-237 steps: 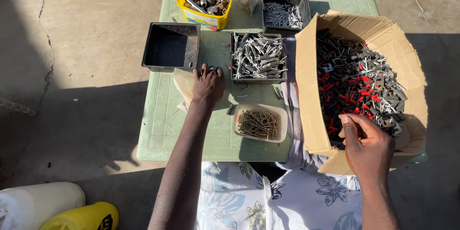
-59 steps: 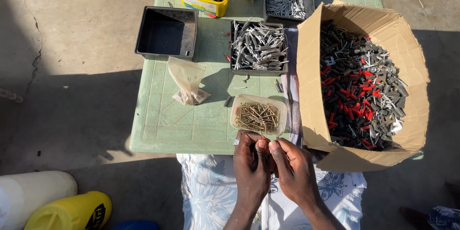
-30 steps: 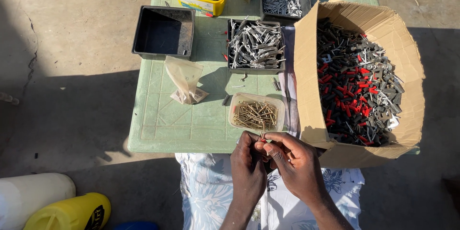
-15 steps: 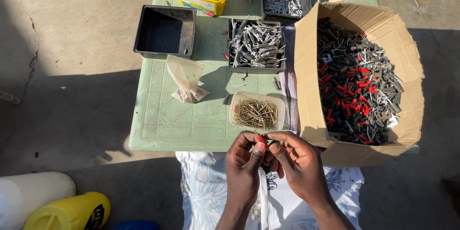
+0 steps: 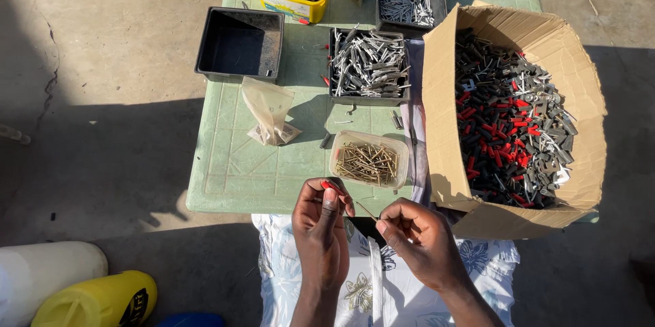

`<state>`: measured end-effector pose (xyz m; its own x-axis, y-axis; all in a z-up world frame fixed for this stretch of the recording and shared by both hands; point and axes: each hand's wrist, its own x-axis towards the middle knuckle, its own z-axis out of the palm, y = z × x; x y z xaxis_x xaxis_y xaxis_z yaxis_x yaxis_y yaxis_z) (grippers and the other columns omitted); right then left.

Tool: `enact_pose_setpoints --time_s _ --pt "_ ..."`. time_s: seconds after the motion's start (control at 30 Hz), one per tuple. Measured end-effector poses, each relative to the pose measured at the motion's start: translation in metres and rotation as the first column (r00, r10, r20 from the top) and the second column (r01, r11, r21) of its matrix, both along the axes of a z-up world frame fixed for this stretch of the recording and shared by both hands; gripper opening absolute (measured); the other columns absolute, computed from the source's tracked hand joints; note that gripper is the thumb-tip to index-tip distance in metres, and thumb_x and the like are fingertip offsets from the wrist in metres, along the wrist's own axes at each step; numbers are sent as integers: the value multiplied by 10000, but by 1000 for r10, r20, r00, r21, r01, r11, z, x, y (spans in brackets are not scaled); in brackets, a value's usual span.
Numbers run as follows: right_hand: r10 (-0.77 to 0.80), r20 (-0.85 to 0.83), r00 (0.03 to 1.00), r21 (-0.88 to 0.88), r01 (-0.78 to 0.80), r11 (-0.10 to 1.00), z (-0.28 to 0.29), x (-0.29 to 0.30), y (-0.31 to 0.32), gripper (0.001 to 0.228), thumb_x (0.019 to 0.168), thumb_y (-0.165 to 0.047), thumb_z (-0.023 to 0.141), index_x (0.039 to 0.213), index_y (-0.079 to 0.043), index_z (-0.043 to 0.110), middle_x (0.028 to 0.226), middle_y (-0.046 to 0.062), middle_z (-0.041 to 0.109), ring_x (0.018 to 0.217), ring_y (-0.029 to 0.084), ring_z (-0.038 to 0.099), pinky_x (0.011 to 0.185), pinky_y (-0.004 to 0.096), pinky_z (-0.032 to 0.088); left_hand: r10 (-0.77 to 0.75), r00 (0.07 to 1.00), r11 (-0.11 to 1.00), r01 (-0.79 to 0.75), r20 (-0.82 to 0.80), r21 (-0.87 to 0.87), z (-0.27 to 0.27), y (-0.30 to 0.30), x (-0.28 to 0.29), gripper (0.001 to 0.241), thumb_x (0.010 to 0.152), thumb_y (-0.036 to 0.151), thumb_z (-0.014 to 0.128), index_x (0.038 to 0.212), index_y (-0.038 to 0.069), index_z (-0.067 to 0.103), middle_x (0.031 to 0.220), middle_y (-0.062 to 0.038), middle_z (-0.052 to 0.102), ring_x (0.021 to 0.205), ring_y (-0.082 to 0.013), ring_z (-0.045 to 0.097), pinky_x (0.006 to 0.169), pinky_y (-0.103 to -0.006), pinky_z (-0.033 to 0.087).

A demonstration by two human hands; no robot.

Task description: Assembling small metal pins into plastic clips on a table

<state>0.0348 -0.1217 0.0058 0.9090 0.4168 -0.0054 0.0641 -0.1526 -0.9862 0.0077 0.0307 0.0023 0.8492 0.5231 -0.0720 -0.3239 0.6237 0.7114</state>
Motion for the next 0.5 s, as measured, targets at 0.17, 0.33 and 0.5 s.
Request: enact_pose_setpoints --time_s 0.17,0.33,0.5 --pt "-135 144 980 -131 154 979 8 21 0 129 922 -165 727 839 -70 704 676 -25 606 615 45 492 542 217 418 58 996 998 -58 -66 4 -5 5 1 120 960 84 681 912 19 593 820 -129 611 694 -202 566 604 -280 445" --pt "-46 474 879 -431 277 859 8 43 2 195 940 -277 721 1067 -139 775 1028 11 809 767 209 737 663 340 527 11 990 993 5 -144 115 -6 -5 3 141 936 120 721 908 33 614 802 -132 658 651 -183 586 577 -279 456" --pt "-38 -73 997 5 38 999 7 27 -6 364 868 -278 752 1161 -71 816 687 21 639 506 106 536 502 256 445 -176 941 897 274 -290 346 -21 -12 0 169 930 175 747 830 41 721 675 -23 650 619 -96 522 597 -242 430"
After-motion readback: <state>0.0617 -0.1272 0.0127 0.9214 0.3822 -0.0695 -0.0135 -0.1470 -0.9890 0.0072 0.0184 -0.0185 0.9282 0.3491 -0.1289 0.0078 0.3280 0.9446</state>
